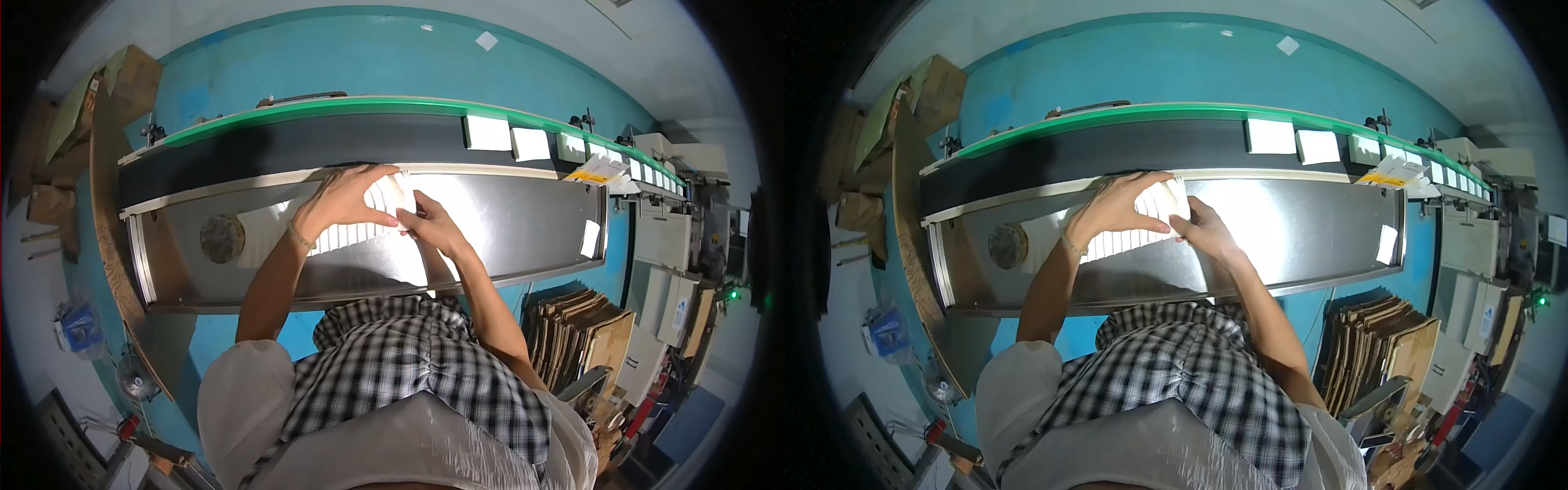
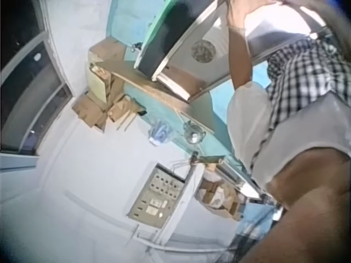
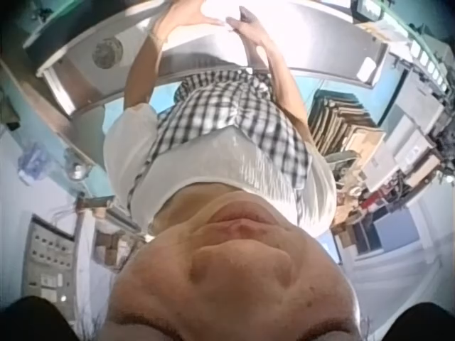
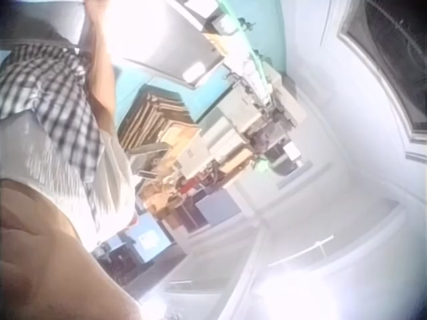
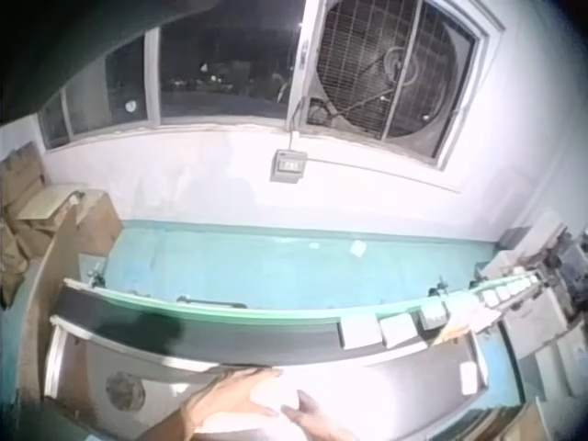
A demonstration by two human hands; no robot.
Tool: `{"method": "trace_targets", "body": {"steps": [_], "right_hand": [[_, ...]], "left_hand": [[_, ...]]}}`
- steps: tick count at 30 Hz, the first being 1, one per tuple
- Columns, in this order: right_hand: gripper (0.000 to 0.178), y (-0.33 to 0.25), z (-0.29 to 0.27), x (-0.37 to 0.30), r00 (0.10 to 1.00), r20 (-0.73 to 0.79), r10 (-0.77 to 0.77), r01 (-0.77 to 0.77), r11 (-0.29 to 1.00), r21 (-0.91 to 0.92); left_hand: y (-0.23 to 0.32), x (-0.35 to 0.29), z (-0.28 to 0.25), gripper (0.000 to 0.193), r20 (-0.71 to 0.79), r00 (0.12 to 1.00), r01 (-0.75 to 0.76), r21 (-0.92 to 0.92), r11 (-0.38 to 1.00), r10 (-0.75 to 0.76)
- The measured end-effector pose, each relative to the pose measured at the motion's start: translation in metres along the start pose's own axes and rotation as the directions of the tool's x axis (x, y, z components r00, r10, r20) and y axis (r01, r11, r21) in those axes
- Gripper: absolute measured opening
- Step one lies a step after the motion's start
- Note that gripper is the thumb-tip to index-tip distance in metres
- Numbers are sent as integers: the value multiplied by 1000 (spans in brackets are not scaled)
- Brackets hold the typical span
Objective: The person is collecting stacks of paper or cardboard products from a processing machine and organizing them on a sorting table for packaging.
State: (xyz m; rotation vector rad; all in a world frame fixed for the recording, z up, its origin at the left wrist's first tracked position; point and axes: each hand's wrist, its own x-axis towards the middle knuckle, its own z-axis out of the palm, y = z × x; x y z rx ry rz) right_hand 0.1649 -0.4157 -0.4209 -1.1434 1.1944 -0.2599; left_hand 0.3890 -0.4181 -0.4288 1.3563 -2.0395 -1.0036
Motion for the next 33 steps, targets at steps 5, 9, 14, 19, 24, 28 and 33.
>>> {"method": "trace_targets", "body": {"steps": [5, 9, 14, 19, 24, 28, 33], "right_hand": [[28, -3, -22, 28, 965, -259, -34, 120, 938, 325], [49, 18, -31, 60, 962, -260, -83, 207, 842, 498], [53, -3, 30, 10, 973, -175, -153, 129, 981, -143], [44, 15, 15, 9, 992, -98, 74, -48, 968, 245], [38, -3, -9, 33, 957, -290, 23, 124, 871, 476], [54, 5, -10, 50, 963, -267, -34, 103, 963, 248], [55, -9, 45, 9, 976, -168, -140, 114, 981, -157]], "left_hand": [[8, 2, -8, 76, 71, 987, 144, 2, 990, -144], [13, 5, -11, 77, 98, 982, 160, -5, 987, -159], [2, -10, -7, 88, 12, 1000, -20, 16, 1000, 20], [7, -12, -17, 78, 126, 984, 134, -37, 990, -129], [2, -11, -16, 81, 83, 989, 117, 28, 993, -119], [8, -10, -21, 82, 110, 979, 171, 30, 985, -173], [4, -24, -24, 94, 35, 999, 17, 20, 1000, -18]]}}
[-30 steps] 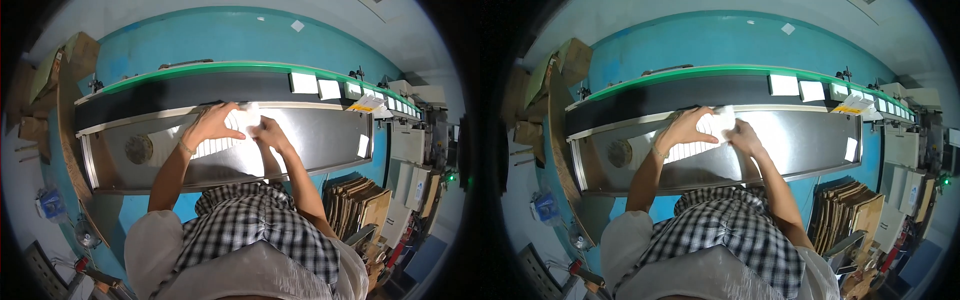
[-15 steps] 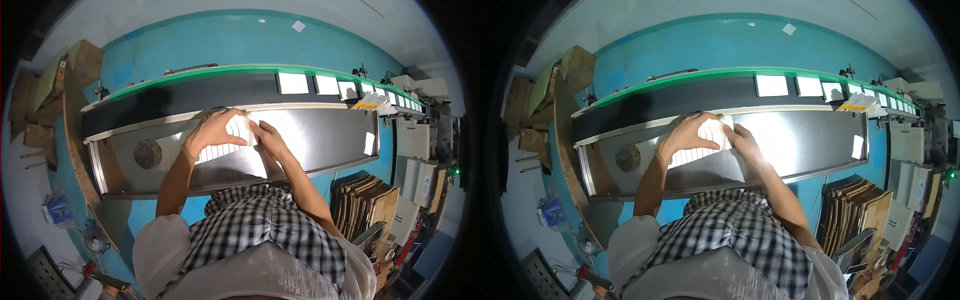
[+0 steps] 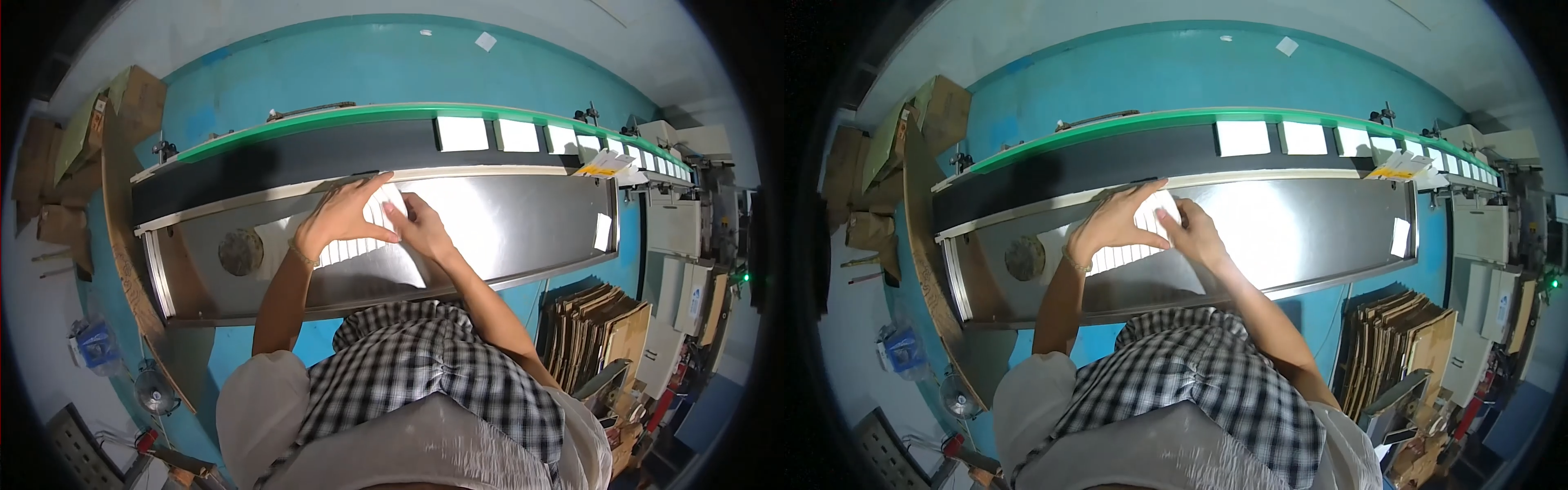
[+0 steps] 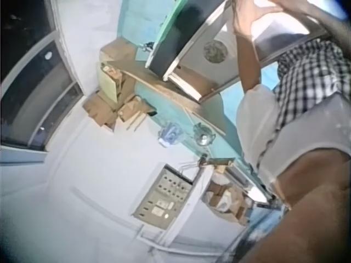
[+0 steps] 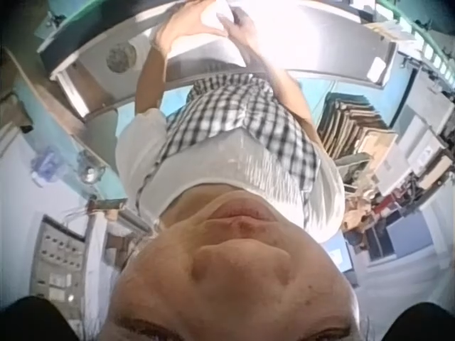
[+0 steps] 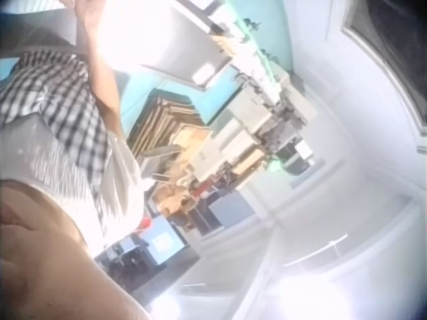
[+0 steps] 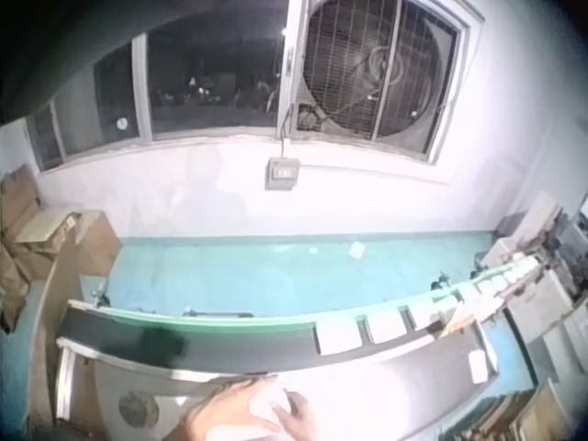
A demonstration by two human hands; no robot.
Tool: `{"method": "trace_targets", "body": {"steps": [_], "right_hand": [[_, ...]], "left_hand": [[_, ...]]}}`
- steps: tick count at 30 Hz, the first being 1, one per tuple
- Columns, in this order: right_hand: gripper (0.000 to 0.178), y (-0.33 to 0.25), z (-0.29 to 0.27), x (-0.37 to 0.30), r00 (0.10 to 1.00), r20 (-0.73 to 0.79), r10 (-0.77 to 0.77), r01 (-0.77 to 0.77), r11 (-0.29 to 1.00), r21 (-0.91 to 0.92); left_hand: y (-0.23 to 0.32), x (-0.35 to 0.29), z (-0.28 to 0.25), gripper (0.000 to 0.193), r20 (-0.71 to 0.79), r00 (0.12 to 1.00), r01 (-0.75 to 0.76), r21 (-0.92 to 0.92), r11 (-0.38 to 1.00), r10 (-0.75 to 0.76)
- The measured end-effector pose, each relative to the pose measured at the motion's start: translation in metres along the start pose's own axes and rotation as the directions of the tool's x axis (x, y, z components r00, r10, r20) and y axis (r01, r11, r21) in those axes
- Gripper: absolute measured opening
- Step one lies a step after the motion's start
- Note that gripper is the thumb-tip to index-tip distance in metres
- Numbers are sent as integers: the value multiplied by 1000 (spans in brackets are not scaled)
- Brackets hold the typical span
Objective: The person is collecting stacks of paper or cardboard products from a processing machine and organizing them on a sorting table for packaging.
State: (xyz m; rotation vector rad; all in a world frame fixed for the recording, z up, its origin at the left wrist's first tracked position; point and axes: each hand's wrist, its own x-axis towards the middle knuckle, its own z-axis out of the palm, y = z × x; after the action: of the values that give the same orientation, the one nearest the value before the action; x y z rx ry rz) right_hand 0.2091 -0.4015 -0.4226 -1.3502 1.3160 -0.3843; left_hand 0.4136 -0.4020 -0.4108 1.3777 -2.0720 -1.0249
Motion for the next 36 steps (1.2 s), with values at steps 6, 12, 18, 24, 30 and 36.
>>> {"method": "trace_targets", "body": {"steps": [6, 12, 18, 24, 30, 36], "right_hand": [[54, 26, -17, 6, 968, 122, 219, -248, 904, 349], [50, 17, -15, 9, 981, 194, 23, -39, 996, 78], [32, 15, -42, 52, 978, -149, 143, -42, 843, 536], [50, 35, 10, 32, 978, -145, -153, 172, 977, 129], [45, 24, 17, 27, 993, 10, 122, -111, 864, 490], [37, 18, -9, 42, 980, -50, 192, -135, 831, 540]], "left_hand": [[1, 0, -11, 86, 103, 984, 142, 29, 989, -144], [-6, 1, -3, 79, -32, 999, 8, 1, 1000, -8], [-12, 5, -7, 75, -14, 997, 82, -16, 997, -82], [-17, -2, -8, 86, -70, 997, -15, 56, 998, 19], [-14, -11, -19, 81, -31, 1000, 0, -55, 998, -2], [-15, -13, -16, 72, 8, 993, 120, -35, 992, -120]]}}
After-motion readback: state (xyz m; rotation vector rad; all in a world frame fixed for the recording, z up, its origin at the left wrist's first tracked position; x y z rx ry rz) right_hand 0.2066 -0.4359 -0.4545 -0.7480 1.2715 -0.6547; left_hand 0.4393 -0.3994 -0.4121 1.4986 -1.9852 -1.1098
